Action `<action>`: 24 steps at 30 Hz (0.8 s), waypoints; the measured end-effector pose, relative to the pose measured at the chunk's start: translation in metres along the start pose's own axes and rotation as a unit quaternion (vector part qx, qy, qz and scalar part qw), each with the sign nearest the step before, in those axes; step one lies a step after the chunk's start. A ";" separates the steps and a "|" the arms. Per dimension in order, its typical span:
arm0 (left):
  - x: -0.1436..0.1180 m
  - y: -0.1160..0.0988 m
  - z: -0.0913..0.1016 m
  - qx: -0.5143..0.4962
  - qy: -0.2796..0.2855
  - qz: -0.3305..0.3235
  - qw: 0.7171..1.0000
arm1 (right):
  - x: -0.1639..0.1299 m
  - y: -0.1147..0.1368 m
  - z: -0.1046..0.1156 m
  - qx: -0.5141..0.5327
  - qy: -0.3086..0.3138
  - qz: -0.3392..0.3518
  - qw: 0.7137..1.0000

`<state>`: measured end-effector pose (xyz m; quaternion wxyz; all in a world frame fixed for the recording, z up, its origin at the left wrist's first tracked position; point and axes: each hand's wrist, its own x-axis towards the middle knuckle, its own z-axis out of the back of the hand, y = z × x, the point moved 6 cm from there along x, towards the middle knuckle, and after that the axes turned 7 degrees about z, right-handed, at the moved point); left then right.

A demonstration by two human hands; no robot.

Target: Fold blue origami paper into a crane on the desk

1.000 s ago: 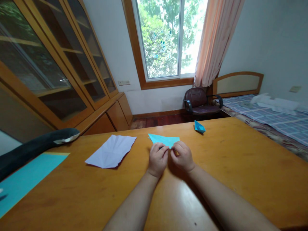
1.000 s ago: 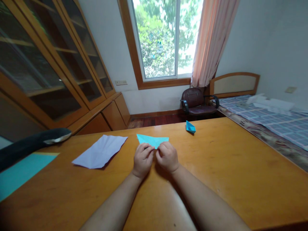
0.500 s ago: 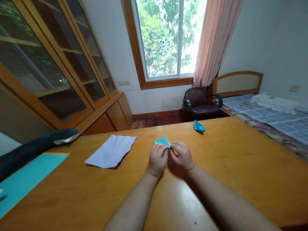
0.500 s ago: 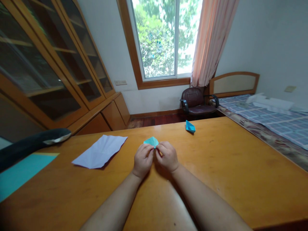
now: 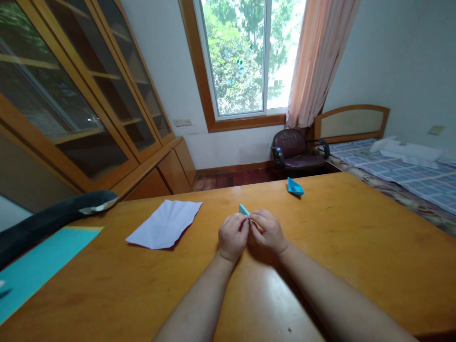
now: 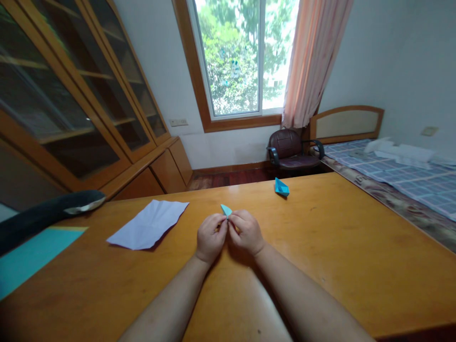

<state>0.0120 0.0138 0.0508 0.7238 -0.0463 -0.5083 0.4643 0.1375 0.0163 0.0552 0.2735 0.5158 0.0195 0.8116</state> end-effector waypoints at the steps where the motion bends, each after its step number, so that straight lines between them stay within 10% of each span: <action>1: 0.000 0.001 0.001 0.000 -0.005 0.004 1.000 | 0.001 0.001 0.000 0.009 0.001 0.000 1.000; 13: 0.000 0.004 -0.004 -0.016 0.011 -0.001 1.000 | -0.009 -0.021 -0.004 0.031 -0.040 -0.090 0.995; 24: 0.004 0.037 -0.018 -0.155 0.074 0.160 0.972 | -0.018 -0.043 -0.010 0.245 -0.139 -0.259 0.924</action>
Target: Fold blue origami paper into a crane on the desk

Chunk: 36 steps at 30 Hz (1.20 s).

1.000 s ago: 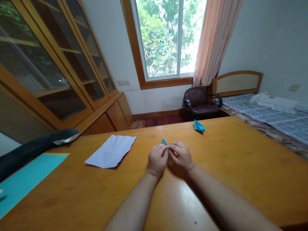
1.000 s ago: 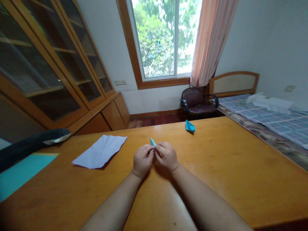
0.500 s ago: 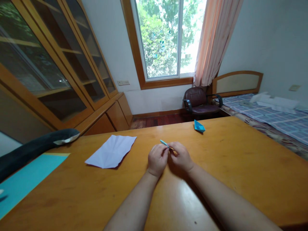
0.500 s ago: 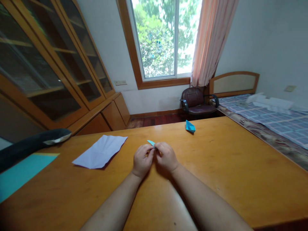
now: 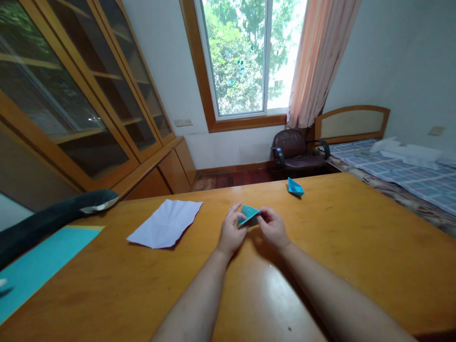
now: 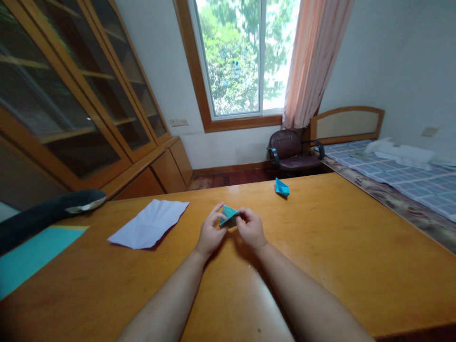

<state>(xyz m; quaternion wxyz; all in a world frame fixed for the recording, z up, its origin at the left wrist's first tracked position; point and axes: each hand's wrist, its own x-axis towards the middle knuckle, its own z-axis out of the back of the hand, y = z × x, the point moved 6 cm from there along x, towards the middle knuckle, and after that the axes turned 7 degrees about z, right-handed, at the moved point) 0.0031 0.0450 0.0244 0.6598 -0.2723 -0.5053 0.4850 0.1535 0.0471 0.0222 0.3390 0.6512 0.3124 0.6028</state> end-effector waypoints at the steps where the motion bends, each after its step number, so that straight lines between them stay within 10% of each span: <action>1: 0.000 0.002 -0.002 -0.030 0.012 0.015 0.999 | 0.001 -0.003 0.000 0.024 -0.008 -0.017 1.000; 12: -0.001 0.025 -0.009 -0.175 0.009 0.182 0.968 | -0.008 -0.039 -0.017 0.142 0.042 -0.191 0.970; 25: 0.000 0.034 -0.016 -0.344 -0.008 0.235 0.909 | -0.006 -0.043 -0.010 0.182 0.011 -0.179 0.967; 36: -0.003 0.048 -0.018 -0.358 0.127 0.288 0.879 | -0.008 -0.048 -0.007 0.189 0.104 -0.262 0.941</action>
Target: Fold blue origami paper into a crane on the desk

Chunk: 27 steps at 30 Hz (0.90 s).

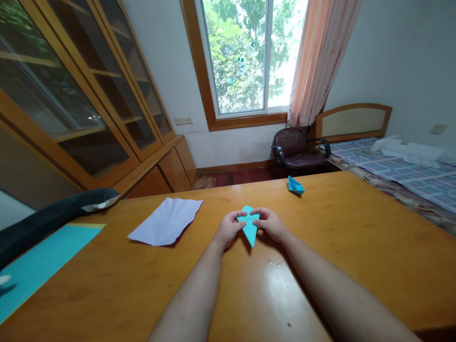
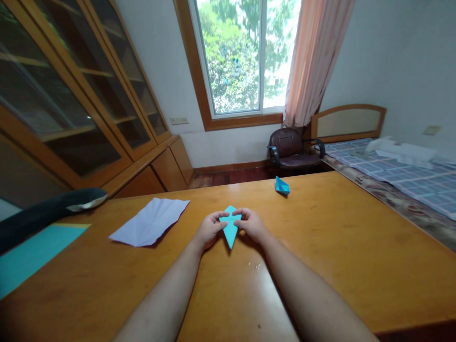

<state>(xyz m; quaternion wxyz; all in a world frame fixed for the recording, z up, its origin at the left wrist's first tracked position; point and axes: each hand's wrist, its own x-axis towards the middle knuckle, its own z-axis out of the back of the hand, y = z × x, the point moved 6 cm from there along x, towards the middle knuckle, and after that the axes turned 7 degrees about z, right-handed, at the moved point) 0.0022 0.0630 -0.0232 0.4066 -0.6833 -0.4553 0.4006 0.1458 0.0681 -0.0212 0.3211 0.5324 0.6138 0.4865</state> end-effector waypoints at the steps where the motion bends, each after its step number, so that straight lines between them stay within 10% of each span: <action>1: 0.000 0.001 0.001 -0.008 0.013 0.011 1.000 | 0.000 0.001 0.000 0.012 0.008 -0.008 1.000; 10: -0.009 -0.011 -0.003 -0.009 0.089 0.007 0.996 | 0.001 -0.002 0.000 0.113 0.024 -0.056 0.992; 27: -0.012 -0.018 0.000 0.130 0.031 -0.027 0.991 | 0.000 -0.001 -0.002 0.120 0.070 -0.044 0.989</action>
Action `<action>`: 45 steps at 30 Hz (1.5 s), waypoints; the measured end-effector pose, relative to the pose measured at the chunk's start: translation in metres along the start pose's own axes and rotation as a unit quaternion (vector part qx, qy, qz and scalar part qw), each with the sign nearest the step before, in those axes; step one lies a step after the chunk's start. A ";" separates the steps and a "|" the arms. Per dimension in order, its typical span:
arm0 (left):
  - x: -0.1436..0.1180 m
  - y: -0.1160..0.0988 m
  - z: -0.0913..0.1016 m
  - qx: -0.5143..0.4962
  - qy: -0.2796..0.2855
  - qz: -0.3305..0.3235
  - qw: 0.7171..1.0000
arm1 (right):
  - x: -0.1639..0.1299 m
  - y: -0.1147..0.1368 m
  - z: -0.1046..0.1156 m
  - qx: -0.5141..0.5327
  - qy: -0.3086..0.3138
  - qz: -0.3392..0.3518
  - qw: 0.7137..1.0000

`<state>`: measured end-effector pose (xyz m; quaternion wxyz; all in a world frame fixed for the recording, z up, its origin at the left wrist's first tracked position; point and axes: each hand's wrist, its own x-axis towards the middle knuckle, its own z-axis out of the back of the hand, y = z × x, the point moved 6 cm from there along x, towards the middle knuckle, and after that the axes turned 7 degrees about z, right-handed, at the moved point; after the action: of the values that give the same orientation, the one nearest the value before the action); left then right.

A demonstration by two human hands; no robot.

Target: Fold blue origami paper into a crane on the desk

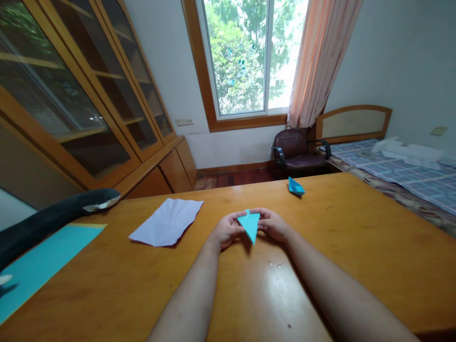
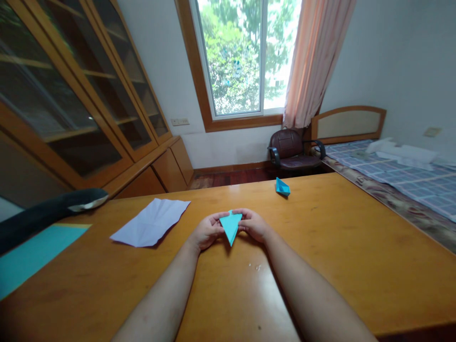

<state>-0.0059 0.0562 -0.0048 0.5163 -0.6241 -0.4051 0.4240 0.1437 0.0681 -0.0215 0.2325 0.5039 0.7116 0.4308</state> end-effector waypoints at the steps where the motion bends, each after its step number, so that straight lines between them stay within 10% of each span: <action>1: 0.001 0.002 0.000 -0.003 0.003 0.012 1.000 | 0.000 0.000 0.000 -0.002 0.002 0.001 1.000; 15: 0.006 0.014 -0.002 -0.211 0.064 0.069 0.973 | -0.001 0.002 -0.005 -0.009 0.009 -0.008 1.000; 45: 0.013 0.017 -0.003 -0.024 -0.064 0.018 0.998 | 0.002 -0.002 0.003 -0.162 -0.096 0.025 0.982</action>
<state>0.0026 0.0650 -0.0223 0.4666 -0.6151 -0.4360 0.4625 0.1439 0.0707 -0.0247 0.3674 0.5163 0.5935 0.4961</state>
